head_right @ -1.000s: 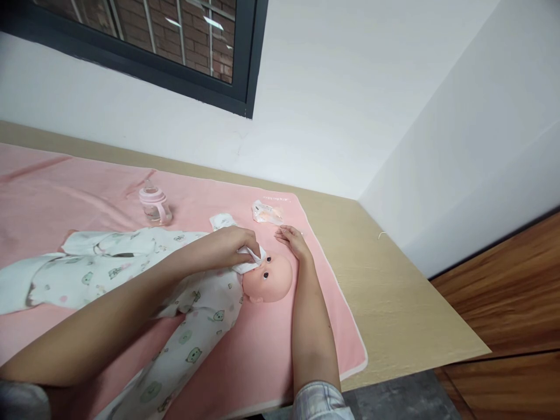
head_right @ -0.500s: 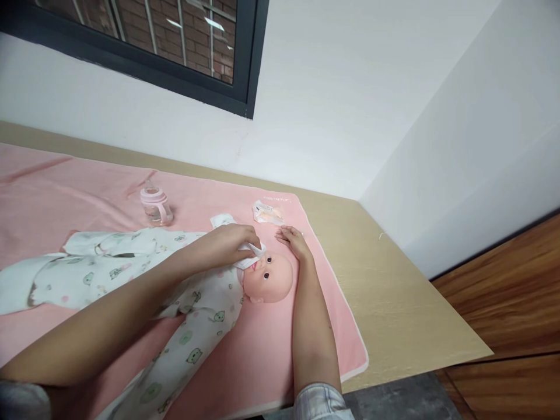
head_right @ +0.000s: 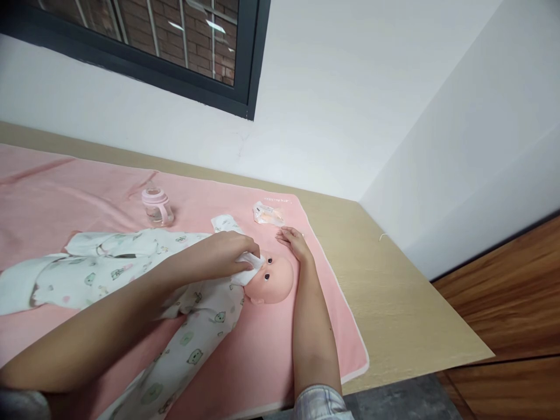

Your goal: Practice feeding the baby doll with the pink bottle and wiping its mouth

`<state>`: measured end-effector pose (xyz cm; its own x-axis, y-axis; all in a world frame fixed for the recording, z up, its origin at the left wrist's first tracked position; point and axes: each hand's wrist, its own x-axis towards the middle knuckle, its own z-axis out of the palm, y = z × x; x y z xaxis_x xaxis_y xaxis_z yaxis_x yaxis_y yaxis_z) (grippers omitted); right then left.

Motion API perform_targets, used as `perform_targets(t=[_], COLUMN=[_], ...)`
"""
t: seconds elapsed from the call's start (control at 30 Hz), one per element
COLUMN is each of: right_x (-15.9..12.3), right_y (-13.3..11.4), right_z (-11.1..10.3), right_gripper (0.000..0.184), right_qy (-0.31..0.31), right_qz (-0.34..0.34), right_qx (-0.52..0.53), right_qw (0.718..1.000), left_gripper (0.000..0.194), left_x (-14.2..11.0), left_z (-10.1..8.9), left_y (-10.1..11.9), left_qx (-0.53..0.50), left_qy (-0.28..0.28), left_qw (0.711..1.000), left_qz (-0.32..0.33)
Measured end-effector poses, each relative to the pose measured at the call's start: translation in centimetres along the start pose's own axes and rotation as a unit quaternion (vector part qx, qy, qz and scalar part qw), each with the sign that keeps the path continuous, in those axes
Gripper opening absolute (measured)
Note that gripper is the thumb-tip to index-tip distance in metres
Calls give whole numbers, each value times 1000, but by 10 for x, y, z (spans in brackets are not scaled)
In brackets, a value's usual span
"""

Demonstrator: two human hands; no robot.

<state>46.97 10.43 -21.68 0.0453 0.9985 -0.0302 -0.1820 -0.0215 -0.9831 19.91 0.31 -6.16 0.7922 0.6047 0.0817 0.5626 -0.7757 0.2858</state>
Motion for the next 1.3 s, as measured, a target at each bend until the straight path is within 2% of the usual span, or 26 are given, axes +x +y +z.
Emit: perform_targets(t=[0.27,0.53,0.7,1.3], right_x=[0,0,-1,-2], right_y=[1,0,-1,-2], right_z=[1,1,1,3], right_gripper=[28,25,24,21], right_qy=[3,2,3,9], right_qz=[0,-2,0,2], right_qx=[-3,-1,-3,-7], right_qw=[1000,1000,1000,1000], left_gripper=[8,9,12,18], left_x=[2,0,1,5], left_z=[3,5,5,1], left_y=[5,-3,-4,-6], left_qx=[36,37,19,61], left_qy=[-34,-9,-27,-15], left_qw=[999,999,999,996], left_qz=[-17,-12,-22,-60])
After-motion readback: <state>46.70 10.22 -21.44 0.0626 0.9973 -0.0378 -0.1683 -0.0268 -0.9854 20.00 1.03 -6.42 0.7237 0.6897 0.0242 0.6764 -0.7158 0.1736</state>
